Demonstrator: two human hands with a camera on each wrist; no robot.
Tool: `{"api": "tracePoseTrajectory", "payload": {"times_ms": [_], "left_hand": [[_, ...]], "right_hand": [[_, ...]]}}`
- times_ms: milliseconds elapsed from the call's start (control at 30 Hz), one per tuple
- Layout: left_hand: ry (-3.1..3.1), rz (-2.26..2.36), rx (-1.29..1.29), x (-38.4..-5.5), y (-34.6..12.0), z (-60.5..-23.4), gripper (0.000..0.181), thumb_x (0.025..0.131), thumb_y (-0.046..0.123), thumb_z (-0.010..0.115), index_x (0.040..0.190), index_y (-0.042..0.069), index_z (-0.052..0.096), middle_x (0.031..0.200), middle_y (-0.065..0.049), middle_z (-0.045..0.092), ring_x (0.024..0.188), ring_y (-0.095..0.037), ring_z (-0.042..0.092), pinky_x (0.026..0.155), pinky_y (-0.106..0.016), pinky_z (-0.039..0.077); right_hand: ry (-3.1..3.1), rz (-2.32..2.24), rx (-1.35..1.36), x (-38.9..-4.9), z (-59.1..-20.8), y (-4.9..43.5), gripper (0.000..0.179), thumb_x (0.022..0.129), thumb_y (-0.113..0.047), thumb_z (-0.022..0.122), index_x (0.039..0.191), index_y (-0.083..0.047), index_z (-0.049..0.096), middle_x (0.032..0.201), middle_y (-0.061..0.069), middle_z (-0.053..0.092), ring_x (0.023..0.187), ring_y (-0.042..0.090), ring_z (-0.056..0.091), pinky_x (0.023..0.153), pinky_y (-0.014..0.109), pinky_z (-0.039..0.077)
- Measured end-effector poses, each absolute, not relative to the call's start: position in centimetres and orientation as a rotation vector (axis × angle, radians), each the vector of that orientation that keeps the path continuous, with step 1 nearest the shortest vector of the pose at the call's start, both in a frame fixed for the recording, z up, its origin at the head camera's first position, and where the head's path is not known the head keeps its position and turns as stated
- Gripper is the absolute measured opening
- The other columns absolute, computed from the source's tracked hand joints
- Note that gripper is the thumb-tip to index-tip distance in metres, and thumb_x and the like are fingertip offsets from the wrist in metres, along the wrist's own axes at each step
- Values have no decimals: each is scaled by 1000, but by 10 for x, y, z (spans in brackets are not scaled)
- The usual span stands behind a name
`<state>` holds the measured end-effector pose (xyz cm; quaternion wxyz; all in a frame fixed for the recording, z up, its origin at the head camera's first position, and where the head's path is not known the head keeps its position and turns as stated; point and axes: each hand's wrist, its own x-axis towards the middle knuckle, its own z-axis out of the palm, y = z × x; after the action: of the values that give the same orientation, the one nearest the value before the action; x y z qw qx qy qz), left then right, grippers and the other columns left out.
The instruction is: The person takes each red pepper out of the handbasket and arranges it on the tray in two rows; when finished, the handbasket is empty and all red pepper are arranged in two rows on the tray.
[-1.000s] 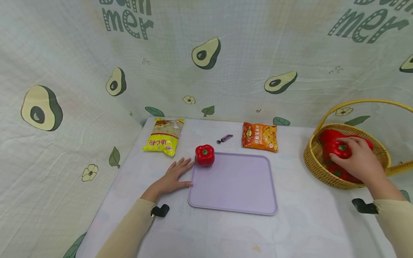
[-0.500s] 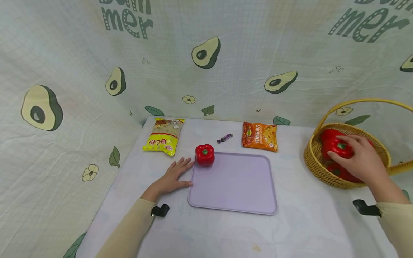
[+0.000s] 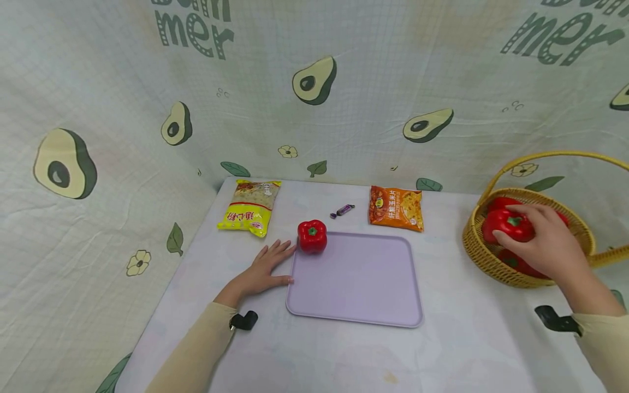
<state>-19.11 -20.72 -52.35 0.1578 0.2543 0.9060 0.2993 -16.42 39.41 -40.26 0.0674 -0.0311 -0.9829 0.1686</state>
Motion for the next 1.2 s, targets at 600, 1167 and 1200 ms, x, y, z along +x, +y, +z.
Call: {"api": "tracePoseTrajectory", "payload": {"times_ms": [600, 1167, 1200], "left_hand": [[2595, 836, 722, -192, -207, -524, 87, 92, 49, 71, 163, 26, 27, 171, 0, 15, 157, -28, -1, 124, -55, -5], [2600, 844, 727, -192, -207, -526, 87, 91, 50, 71, 163, 27, 27, 170, 0, 16, 157, -28, -1, 124, -55, -5], [2600, 843, 727, -192, -208, -527, 87, 91, 50, 71, 163, 27, 27, 170, 0, 16, 157, -28, 0, 124, -55, -5]], "right_hand": [[-2884, 572, 94, -160, -400, 369, 71, 87, -33, 80, 142, -2, 49, 143, 33, 36, 127, 55, 31, 79, 81, 44], [-2891, 649, 129, -154, -412, 345, 76, 78, -26, 89, 140, -4, 52, 142, 29, 38, 128, 51, 32, 76, 76, 50], [-2891, 655, 135, -154, -413, 343, 76, 77, -26, 89, 140, -4, 52, 142, 29, 38, 128, 51, 32, 76, 76, 50]]}}
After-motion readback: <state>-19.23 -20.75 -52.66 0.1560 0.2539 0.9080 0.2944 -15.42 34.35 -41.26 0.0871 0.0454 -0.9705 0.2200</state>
